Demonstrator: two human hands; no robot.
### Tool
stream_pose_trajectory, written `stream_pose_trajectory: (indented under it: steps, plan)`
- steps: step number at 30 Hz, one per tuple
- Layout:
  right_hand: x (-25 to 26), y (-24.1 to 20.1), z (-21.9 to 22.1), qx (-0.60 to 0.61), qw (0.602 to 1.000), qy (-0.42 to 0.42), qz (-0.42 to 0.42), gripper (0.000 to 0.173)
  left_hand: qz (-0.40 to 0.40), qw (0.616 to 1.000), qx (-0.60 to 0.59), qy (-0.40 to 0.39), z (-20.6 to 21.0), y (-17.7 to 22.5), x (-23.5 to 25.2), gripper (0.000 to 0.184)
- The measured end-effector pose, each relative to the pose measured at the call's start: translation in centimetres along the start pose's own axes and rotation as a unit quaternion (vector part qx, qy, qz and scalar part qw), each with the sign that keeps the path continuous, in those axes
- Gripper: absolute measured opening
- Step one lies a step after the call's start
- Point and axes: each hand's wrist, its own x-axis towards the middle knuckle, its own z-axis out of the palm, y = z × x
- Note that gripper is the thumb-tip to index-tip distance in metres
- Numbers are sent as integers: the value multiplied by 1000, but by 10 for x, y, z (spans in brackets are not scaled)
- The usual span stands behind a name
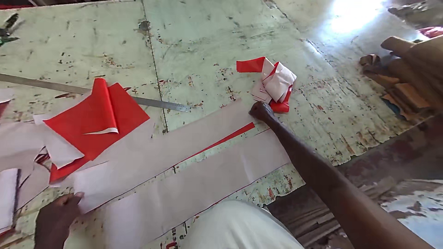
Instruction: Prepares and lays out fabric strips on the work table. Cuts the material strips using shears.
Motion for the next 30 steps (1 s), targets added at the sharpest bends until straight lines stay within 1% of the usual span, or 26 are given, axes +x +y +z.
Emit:
stream_pose_trajectory:
  steps: [2, 3, 6, 9, 10, 12, 14, 15, 16, 18, 21, 25, 30]
  plan:
    - [-5, -4, 2, -25, 1000, 4, 3, 37, -3, 1000, -2, -2, -2, 1, -1, 41]
    - [-7, -6, 3, -37, 999, 4, 3, 38, -2, 1000, -6, 0, -2, 2, -2, 43]
    - [-5, -8, 7, -40, 999, -6, 0, 32, 10, 1000, -22, 12, 3, 1, -5, 51]
    - [-1, -12, 8, -4, 1000, -28, 12, 28, 16, 999, -10, 32, 9, -1, -4, 50]
    - [-1, -11, 7, 21, 999, -35, 13, 29, 20, 999, 2, 34, 10, -4, -1, 49]
    - [-4, -10, -1, 110, 993, -44, 10, 31, 24, 999, 17, 32, 9, -8, 4, 49]
    - [-14, -12, -12, 217, 975, -50, 14, 26, 27, 999, 4, 40, 8, -11, 6, 47]
    - [-19, -12, -17, 244, 968, -56, 19, 25, 23, 999, -4, 41, 6, -9, 3, 45]
    - [-24, -11, -19, 241, 968, -58, 24, 24, 16, 999, -12, 39, 5, -7, 1, 43]
    - [-30, -5, -17, 182, 981, -62, 25, 25, 3, 999, -18, 28, 3, -6, 2, 43]
    - [-31, 4, 2, 109, 992, -57, 40, 29, -5, 999, -35, 25, 3, -12, 10, 40]
    - [-30, 8, 14, 109, 992, -49, 34, 27, -23, 998, -59, 22, 1, -15, 12, 39]
    - [-26, 8, 15, 89, 993, -65, 29, 28, -30, 995, -93, 4, 1, -34, 27, 36]
